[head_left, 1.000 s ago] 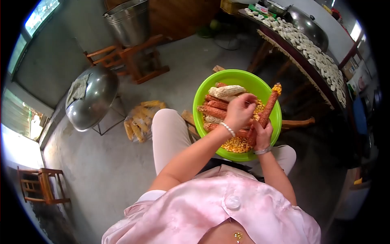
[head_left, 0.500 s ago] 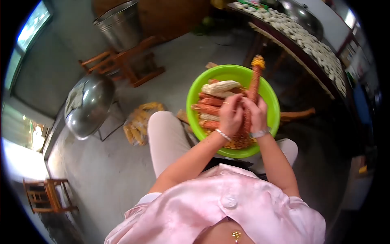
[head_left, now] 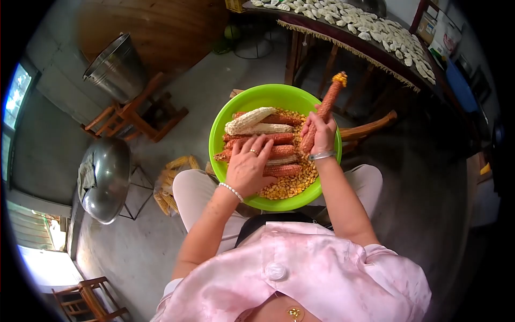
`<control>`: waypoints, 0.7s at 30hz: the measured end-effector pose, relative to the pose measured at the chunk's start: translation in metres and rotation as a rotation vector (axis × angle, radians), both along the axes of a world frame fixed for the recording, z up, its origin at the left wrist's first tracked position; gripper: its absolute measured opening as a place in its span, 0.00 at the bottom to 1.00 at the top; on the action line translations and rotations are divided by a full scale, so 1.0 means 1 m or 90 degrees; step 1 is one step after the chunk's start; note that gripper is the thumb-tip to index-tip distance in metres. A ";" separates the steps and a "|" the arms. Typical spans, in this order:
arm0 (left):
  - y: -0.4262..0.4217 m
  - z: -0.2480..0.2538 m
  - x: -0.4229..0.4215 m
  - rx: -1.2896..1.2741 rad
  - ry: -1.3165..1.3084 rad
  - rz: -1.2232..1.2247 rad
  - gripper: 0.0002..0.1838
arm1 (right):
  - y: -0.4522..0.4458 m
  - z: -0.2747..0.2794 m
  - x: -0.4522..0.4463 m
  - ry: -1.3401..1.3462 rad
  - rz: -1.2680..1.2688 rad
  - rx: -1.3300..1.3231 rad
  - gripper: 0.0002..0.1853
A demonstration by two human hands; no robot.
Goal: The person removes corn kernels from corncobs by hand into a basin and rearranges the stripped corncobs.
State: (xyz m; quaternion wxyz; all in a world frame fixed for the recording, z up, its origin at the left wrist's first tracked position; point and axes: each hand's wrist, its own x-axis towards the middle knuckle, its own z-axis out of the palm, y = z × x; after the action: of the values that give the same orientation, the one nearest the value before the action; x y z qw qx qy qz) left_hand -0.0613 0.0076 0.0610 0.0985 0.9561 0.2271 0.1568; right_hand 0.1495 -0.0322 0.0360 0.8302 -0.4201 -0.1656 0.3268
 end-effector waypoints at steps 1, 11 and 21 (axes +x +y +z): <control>0.005 0.004 0.001 0.006 0.031 0.000 0.49 | 0.000 -0.003 0.003 0.027 -0.040 -0.001 0.18; 0.021 0.040 0.023 -0.033 0.251 -0.080 0.53 | -0.003 -0.006 0.004 0.022 -0.040 -0.027 0.18; 0.022 0.034 0.027 -0.041 0.305 -0.120 0.50 | -0.004 -0.006 -0.001 0.026 -0.016 -0.052 0.17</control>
State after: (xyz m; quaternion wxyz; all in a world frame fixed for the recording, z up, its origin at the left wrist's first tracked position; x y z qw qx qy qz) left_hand -0.0346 0.0301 0.0945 0.0866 0.9792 0.1591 -0.0911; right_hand 0.1488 -0.0364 0.0299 0.8194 -0.4492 -0.1299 0.3316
